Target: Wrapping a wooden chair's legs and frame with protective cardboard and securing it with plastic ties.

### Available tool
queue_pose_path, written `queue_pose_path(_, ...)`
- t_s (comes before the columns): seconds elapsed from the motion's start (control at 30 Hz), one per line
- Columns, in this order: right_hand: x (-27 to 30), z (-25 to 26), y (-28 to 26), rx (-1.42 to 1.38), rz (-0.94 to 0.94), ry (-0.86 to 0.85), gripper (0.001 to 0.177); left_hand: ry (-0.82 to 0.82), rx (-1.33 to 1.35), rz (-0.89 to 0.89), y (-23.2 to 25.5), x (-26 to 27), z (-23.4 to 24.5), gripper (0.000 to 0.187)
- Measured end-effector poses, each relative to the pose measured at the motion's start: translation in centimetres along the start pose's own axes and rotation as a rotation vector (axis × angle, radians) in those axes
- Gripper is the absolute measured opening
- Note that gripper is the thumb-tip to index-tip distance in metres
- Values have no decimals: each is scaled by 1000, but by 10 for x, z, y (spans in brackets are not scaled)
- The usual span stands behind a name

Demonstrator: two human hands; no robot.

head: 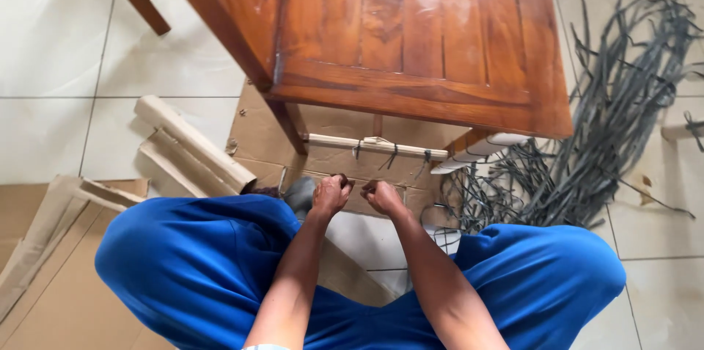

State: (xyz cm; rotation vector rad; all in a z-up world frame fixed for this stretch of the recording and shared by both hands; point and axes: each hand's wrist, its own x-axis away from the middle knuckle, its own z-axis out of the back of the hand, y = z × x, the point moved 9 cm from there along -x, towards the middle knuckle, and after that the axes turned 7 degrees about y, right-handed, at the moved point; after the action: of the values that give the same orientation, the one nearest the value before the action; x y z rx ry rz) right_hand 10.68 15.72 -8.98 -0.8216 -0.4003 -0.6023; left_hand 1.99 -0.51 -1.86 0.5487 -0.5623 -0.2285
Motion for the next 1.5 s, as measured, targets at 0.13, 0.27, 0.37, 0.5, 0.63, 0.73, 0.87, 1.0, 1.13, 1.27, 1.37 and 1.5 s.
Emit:
queue_pose_path(0.13, 6, 7, -16, -9, 6, 12, 32, 13, 17, 46, -12, 8, 14, 33)
queue_pose_path(0.27, -8, 5, 26, -15, -71, 79, 31, -19, 5, 24, -1, 6, 5, 33)
queue_pose_path(0.37, 0, 22, 54, -63, -155, 176, 30, -66, -11, -27, 16, 1, -13, 32)
queue_pose_path(0.5, -121, -52, 231, -185, -279, 361, 29, -128, -59, -147, 51, 8, -34, 30)
queue_pose_path(0.63, 24, 69, 172, -161, -445, 483, 28, -188, -12, -253, 68, 2, -71, 31)
queue_pose_path(0.73, 40, 94, 189, -227, -451, 619, 30, -227, -52, -265, 75, 2, -92, 33)
queue_pose_path(0.87, 51, 115, 206, -210, -432, 800, 27, -282, -67, -300, 79, 5, -109, 32)
queue_pose_path(1.0, 80, 164, 171, -202, -406, 937, 22, -310, -94, -254, 37, -25, -161, 29)
queue_pose_path(1.13, 42, 145, 208, -121, -376, 935, 19, -314, -105, -250, 59, -19, -137, 28)
queue_pose_path(1.27, 26, 123, 229, 21, -316, 912, 27, -318, -96, -239, 26, -39, -179, 28)
queue_pose_path(1.37, 49, 142, 191, 8, -240, 1038, 30, -320, -109, -240, 39, -31, -160, 28)
queue_pose_path(1.5, 79, 149, 146, -193, -248, 1120, 33, -317, -116, -252, 67, -9, -127, 28)
